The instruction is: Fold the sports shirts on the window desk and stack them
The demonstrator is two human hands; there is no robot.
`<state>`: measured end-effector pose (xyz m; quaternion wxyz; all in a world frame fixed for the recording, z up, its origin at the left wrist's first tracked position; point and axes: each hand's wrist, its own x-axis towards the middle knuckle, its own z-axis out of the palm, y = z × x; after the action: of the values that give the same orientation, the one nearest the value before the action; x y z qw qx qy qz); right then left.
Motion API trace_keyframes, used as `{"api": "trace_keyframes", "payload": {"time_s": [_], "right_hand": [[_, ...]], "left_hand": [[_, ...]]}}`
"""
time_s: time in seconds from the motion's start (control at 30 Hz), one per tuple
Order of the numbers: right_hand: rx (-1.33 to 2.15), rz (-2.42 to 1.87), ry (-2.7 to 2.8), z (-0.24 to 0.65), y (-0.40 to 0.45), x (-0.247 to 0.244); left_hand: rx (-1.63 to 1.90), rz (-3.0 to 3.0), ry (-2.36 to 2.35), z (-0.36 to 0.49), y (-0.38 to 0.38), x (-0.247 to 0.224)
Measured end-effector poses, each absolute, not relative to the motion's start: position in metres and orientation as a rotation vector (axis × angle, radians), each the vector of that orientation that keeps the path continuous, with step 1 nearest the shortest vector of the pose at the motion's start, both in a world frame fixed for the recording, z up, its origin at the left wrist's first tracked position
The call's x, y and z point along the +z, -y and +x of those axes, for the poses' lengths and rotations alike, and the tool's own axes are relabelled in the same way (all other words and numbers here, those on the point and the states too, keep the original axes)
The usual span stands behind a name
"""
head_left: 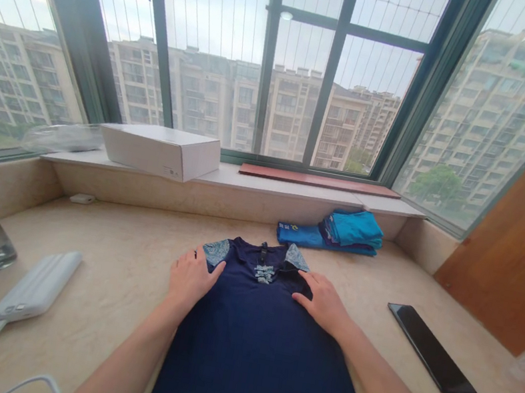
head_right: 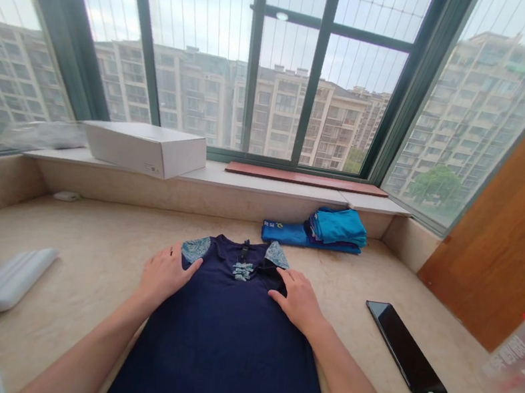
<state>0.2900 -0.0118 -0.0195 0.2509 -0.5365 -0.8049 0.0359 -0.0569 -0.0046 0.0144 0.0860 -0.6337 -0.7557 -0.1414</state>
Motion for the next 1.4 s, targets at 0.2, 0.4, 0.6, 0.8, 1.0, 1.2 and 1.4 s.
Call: {"api": "trace_keyframes", "payload": {"time_s": [0.2,0.4,0.6,0.8,1.0,1.2,1.4], "right_hand": [[0.295,-1.251,2.263,0.276,0.015,-0.020],[0.422,-1.073,2.137,0.276,0.011,-0.025],[0.299,-1.325,2.213,0.273,-0.005,-0.043],[0.189,-1.393,2.364,0.269,-0.015,-0.041],[0.161,-1.537,2.166,0.276,-0.016,-0.034],[0.241,-1.578,1.789,0.287,-0.026,-0.028],[0.295,-1.469,1.632,0.286,-0.028,-0.019]], "left_hand": [[-0.283,-1.755,2.319,-0.076,0.000,0.014],[-0.151,-1.812,2.339,-0.086,-0.002,0.011],[-0.175,-1.817,2.241,-0.083,-0.004,0.007],[-0.236,-1.927,2.157,-0.080,-0.007,0.005],[-0.464,-2.121,2.050,-0.079,-0.013,0.001],[-1.134,-2.378,1.948,-0.065,-0.020,-0.003],[-1.405,-2.636,1.751,-0.048,-0.009,0.002]]}}
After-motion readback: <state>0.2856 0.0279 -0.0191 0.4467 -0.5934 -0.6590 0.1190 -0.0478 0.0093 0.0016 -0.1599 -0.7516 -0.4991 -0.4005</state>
